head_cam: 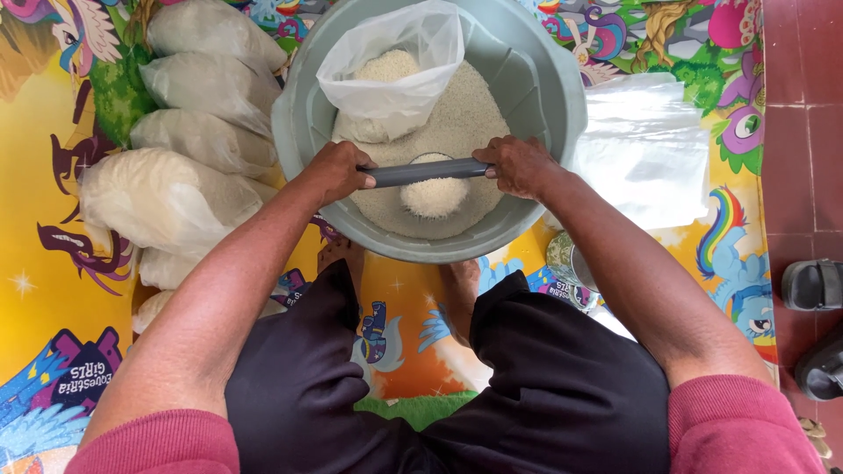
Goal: Measuring rice from a large basin using a metal cup and pouring it into small plastic bags for packaging.
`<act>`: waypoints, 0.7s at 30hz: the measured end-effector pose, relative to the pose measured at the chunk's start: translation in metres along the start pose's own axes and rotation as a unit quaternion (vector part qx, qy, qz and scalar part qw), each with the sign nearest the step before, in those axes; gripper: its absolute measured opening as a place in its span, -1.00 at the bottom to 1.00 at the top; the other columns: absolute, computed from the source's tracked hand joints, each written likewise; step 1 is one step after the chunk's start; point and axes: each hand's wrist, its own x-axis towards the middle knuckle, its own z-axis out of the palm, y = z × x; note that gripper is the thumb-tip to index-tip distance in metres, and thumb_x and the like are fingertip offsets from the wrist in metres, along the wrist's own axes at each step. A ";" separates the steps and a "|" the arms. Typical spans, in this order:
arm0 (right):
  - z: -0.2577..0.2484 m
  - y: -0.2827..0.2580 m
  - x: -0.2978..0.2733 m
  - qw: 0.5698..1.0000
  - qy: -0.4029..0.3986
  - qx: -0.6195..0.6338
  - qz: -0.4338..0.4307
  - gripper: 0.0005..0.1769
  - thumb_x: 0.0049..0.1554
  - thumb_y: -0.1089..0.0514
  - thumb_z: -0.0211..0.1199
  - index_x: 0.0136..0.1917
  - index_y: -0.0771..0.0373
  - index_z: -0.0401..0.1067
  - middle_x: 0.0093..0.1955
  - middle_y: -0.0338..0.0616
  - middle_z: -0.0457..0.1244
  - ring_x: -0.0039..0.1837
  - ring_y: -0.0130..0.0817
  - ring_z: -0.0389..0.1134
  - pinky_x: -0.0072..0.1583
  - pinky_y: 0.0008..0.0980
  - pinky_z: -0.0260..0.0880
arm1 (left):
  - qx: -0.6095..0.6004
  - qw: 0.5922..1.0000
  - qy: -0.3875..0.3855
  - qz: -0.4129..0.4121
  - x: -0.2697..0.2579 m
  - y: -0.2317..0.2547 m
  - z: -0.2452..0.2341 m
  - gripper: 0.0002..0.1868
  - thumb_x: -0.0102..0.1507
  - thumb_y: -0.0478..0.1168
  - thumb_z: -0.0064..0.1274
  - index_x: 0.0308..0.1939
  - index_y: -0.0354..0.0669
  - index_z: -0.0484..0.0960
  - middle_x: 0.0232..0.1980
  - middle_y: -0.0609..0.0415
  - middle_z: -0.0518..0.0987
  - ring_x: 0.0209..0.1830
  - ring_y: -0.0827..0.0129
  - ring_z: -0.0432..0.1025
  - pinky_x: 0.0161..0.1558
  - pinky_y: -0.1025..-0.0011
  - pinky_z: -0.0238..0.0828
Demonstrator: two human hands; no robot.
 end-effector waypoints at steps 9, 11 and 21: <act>-0.003 0.000 -0.003 1.000 -0.015 0.018 -0.012 -0.76 0.29 -0.04 0.13 0.22 -0.16 0.44 0.11 -0.19 0.34 0.16 -0.07 0.35 0.13 0.14 0.26 | 0.012 1.000 -0.013 -0.009 -0.002 0.002 0.001 -0.60 0.16 -0.11 0.41 0.05 -0.11 0.77 -0.02 -0.28 0.69 0.05 -0.21 0.57 0.06 0.07 0.55; 0.000 0.003 -0.002 1.000 -0.014 0.016 -0.014 -0.77 0.29 -0.02 0.13 0.21 -0.16 0.44 0.11 -0.19 0.35 0.16 -0.07 0.35 0.14 0.15 0.26 | 0.013 1.000 -0.016 -0.008 -0.002 0.005 0.001 -0.60 0.16 -0.10 0.41 0.05 -0.11 0.77 -0.02 -0.29 0.69 0.05 -0.22 0.56 0.06 0.06 0.55; -0.009 -0.003 -0.008 0.999 -0.021 -0.035 -0.019 -0.83 0.28 -0.02 0.14 0.15 -0.14 0.41 0.10 -0.22 0.34 0.15 -0.12 0.36 0.12 0.13 0.28 | 0.017 0.999 -0.034 -0.003 -0.003 0.003 0.006 -0.54 0.12 -0.05 0.44 0.04 -0.14 0.76 0.02 -0.29 0.69 0.10 -0.22 0.55 0.13 0.08 0.53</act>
